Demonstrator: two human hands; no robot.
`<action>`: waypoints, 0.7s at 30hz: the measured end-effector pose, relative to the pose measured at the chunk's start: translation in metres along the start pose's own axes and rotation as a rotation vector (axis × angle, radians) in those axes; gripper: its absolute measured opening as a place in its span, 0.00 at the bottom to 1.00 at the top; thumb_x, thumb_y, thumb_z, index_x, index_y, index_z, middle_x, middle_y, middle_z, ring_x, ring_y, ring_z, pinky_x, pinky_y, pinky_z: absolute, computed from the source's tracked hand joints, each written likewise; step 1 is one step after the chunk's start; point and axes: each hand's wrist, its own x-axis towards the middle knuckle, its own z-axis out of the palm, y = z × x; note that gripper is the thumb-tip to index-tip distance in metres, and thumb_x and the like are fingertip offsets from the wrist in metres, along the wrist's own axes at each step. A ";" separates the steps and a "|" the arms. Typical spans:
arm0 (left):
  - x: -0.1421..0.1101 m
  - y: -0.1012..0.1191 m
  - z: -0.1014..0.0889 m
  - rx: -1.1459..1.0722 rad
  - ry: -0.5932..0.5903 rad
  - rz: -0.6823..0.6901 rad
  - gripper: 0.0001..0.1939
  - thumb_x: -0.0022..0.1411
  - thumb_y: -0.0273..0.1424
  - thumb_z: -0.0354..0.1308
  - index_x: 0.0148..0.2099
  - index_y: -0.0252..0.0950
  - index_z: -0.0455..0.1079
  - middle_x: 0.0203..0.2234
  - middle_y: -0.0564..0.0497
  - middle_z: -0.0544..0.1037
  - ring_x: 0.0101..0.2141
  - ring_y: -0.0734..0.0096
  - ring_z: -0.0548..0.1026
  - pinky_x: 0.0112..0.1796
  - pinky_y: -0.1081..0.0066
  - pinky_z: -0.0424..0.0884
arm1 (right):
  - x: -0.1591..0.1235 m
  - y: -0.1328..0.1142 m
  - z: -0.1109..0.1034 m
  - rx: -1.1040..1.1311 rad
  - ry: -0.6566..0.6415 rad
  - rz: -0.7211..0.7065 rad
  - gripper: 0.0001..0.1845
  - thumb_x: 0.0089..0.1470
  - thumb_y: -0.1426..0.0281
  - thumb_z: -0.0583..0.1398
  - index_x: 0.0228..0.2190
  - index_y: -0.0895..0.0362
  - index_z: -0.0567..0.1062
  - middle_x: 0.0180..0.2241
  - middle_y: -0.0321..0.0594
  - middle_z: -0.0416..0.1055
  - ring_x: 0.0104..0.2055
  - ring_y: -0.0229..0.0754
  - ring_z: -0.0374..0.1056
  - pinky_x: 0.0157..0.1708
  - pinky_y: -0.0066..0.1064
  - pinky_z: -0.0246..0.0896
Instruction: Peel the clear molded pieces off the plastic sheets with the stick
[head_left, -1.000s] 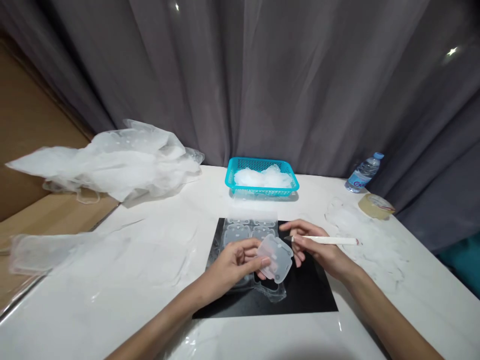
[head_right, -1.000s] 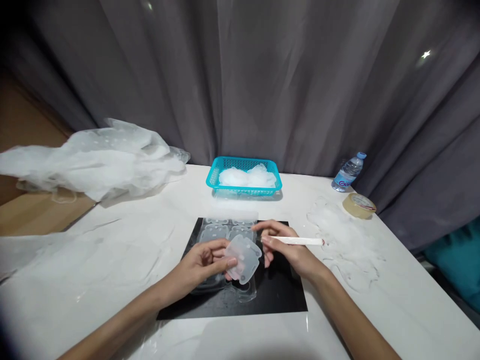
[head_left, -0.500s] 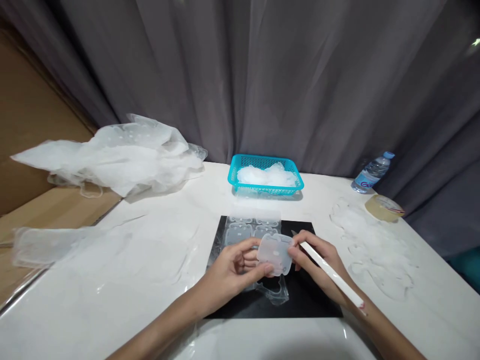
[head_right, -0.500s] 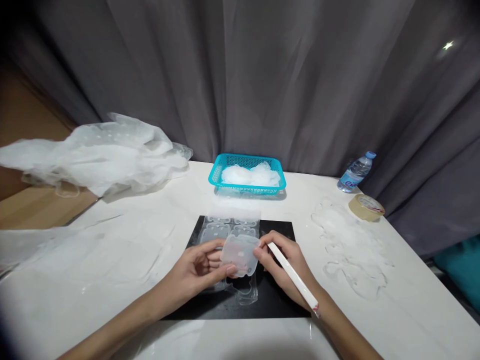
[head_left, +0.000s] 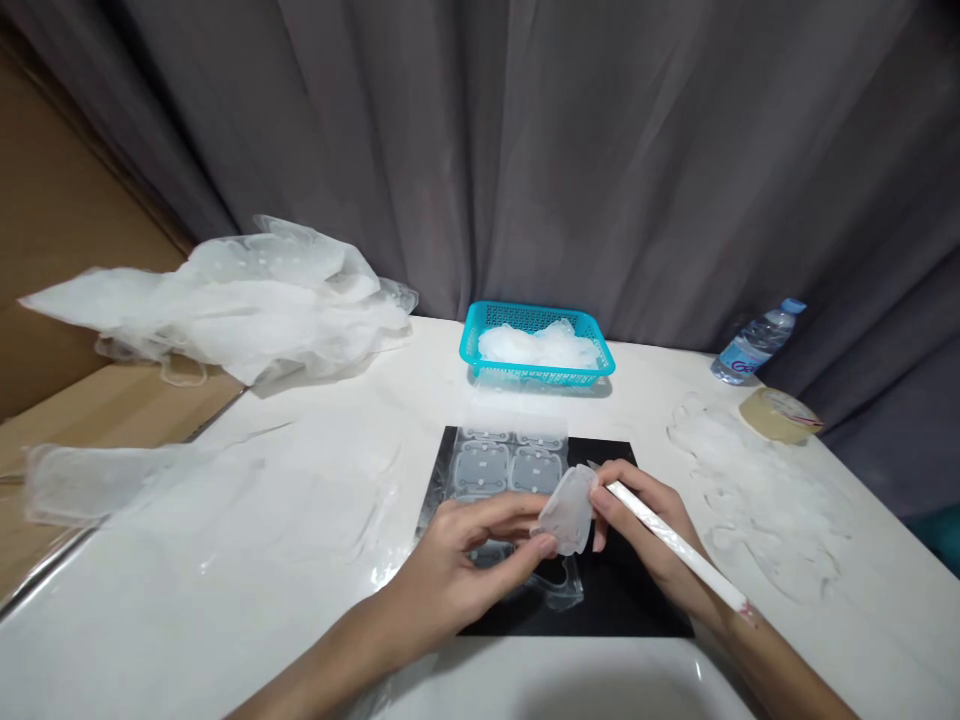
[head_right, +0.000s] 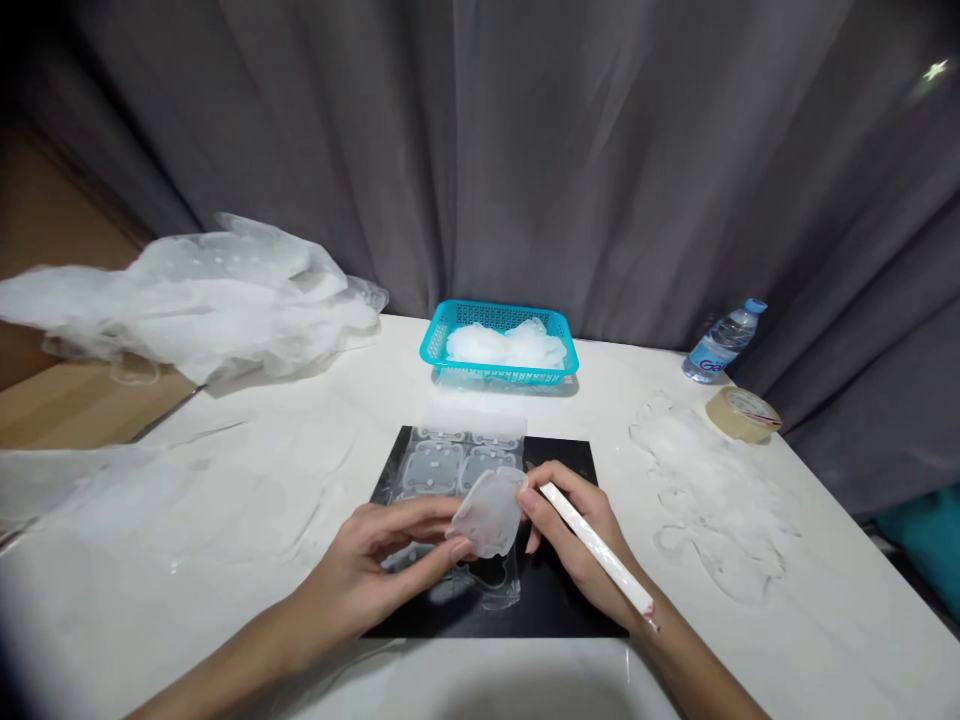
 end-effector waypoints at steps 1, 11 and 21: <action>0.000 -0.001 0.000 0.006 0.000 -0.004 0.15 0.73 0.31 0.62 0.59 0.41 0.80 0.45 0.49 0.88 0.40 0.66 0.86 0.45 0.71 0.81 | 0.000 0.000 0.000 -0.001 0.002 0.005 0.15 0.68 0.56 0.62 0.36 0.53 0.75 0.24 0.30 0.70 0.27 0.38 0.69 0.34 0.29 0.62; -0.003 -0.002 0.000 0.144 0.023 0.009 0.14 0.74 0.33 0.59 0.56 0.39 0.81 0.39 0.49 0.88 0.35 0.66 0.85 0.38 0.73 0.80 | 0.001 0.001 0.000 -0.006 0.016 0.004 0.15 0.67 0.55 0.62 0.36 0.53 0.75 0.25 0.31 0.70 0.27 0.39 0.70 0.34 0.31 0.63; -0.001 -0.008 0.000 0.029 0.080 -0.057 0.09 0.74 0.35 0.59 0.47 0.37 0.77 0.35 0.49 0.87 0.36 0.65 0.85 0.42 0.69 0.80 | -0.003 0.002 0.000 -0.029 0.083 -0.084 0.13 0.67 0.57 0.61 0.34 0.52 0.74 0.26 0.33 0.69 0.28 0.40 0.68 0.32 0.31 0.62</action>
